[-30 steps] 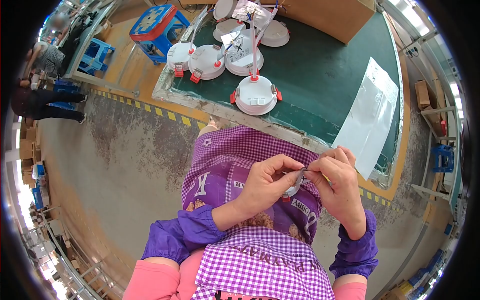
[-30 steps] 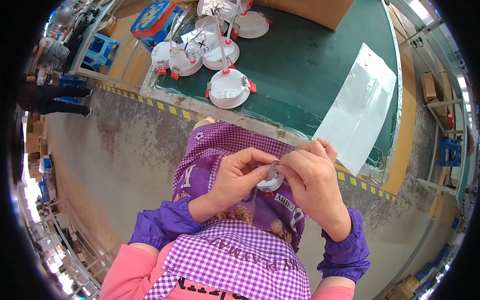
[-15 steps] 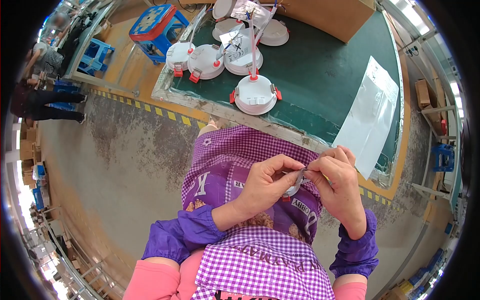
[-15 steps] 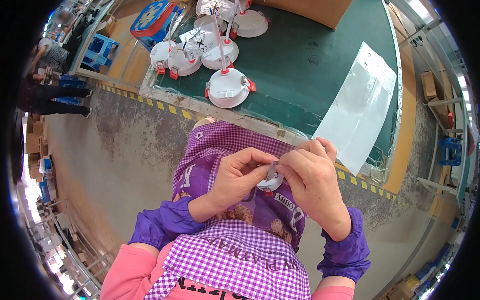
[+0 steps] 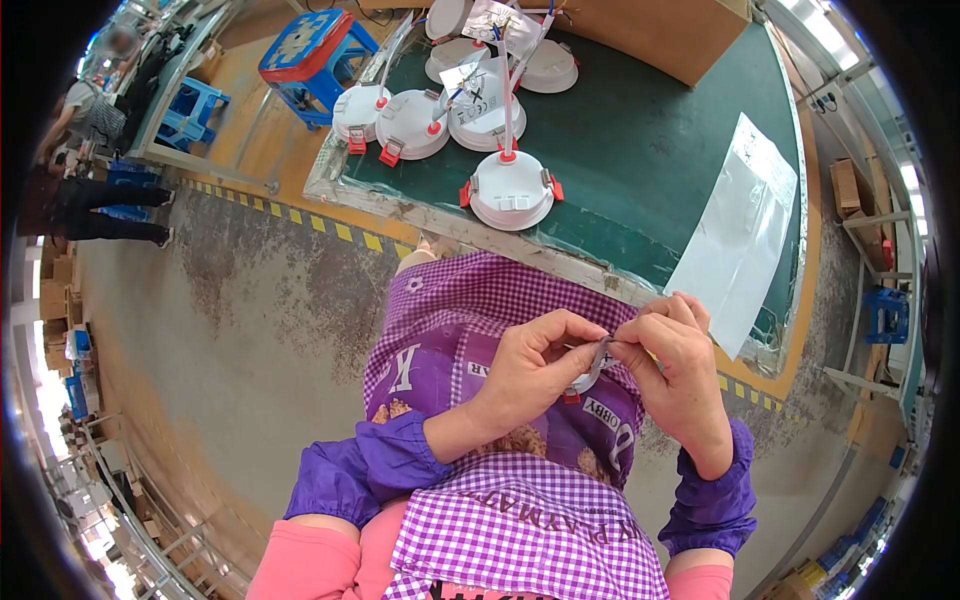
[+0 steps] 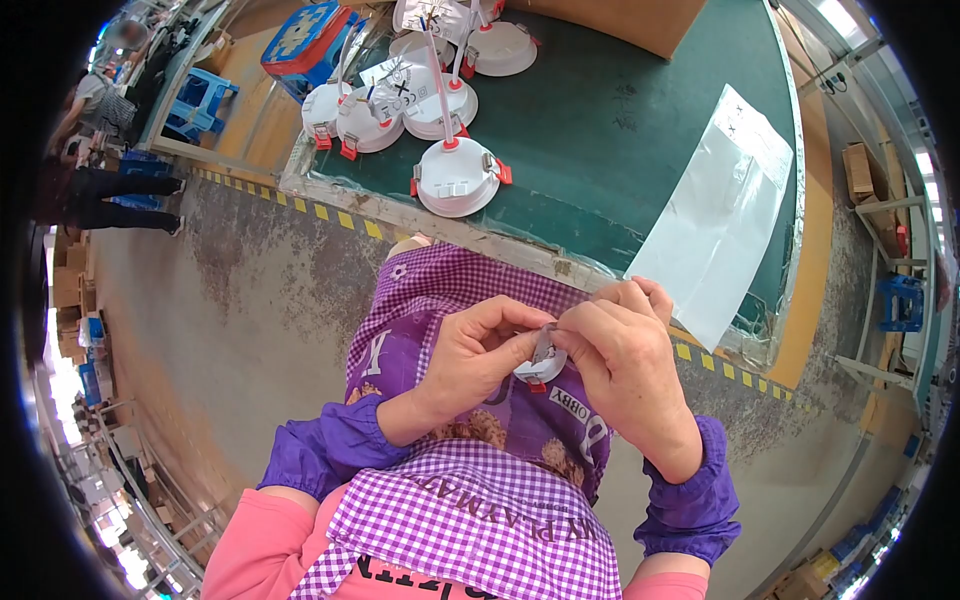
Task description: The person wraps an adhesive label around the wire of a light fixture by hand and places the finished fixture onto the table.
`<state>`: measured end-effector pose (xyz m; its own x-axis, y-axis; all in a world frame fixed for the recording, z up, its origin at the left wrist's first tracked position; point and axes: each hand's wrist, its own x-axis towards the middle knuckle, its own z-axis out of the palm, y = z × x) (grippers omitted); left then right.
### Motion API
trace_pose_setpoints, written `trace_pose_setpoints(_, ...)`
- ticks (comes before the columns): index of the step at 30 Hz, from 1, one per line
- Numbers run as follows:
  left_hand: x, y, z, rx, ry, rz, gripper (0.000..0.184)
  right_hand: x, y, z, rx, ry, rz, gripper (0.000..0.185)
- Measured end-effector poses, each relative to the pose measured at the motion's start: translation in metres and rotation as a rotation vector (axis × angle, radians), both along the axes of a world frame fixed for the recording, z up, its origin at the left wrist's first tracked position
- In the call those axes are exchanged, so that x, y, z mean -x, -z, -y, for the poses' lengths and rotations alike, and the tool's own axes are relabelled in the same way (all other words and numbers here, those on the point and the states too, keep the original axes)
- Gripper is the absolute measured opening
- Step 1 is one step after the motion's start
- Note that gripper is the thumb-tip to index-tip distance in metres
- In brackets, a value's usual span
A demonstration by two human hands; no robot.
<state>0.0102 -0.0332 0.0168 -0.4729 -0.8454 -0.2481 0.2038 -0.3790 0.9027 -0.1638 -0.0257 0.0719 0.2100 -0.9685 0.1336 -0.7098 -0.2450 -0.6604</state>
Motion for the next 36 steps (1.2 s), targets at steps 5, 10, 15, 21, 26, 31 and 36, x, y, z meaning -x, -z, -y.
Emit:
trace_pose_setpoints(5,-0.001,-0.001,0.000,0.041,-0.003,0.026,0.015,-0.001,0.000,0.000,-0.006,0.002,0.004,0.006)
trace_pose_setpoints(10,-0.002,0.001,0.000,0.038,-0.003,0.024,0.016,-0.001,0.000,0.001,-0.017,-0.005,-0.004,0.007)
trace_pose_setpoints(15,-0.002,-0.005,-0.005,0.210,-0.006,0.047,0.018,0.006,0.004,-0.004,0.121,-0.090,0.050,0.010)
trace_pose_setpoints(21,-0.004,-0.013,-0.008,0.796,0.015,0.147,0.020,0.015,0.007,-0.025,0.248,-0.138,0.009,0.015)
trace_pose_setpoints(26,-0.002,-0.016,-0.008,0.936,0.019,0.153,0.030,0.017,0.007,-0.034,0.278,-0.117,-0.004,0.016)
trace_pose_setpoints(31,-0.007,-0.017,-0.006,0.872,0.036,0.156,0.025,0.009,0.004,-0.035,0.246,-0.082,-0.031,0.015)
trace_pose_setpoints(36,-0.005,-0.009,-0.002,0.252,0.105,-0.004,0.018,0.004,0.005,-0.026,0.123,-0.017,0.035,0.013)
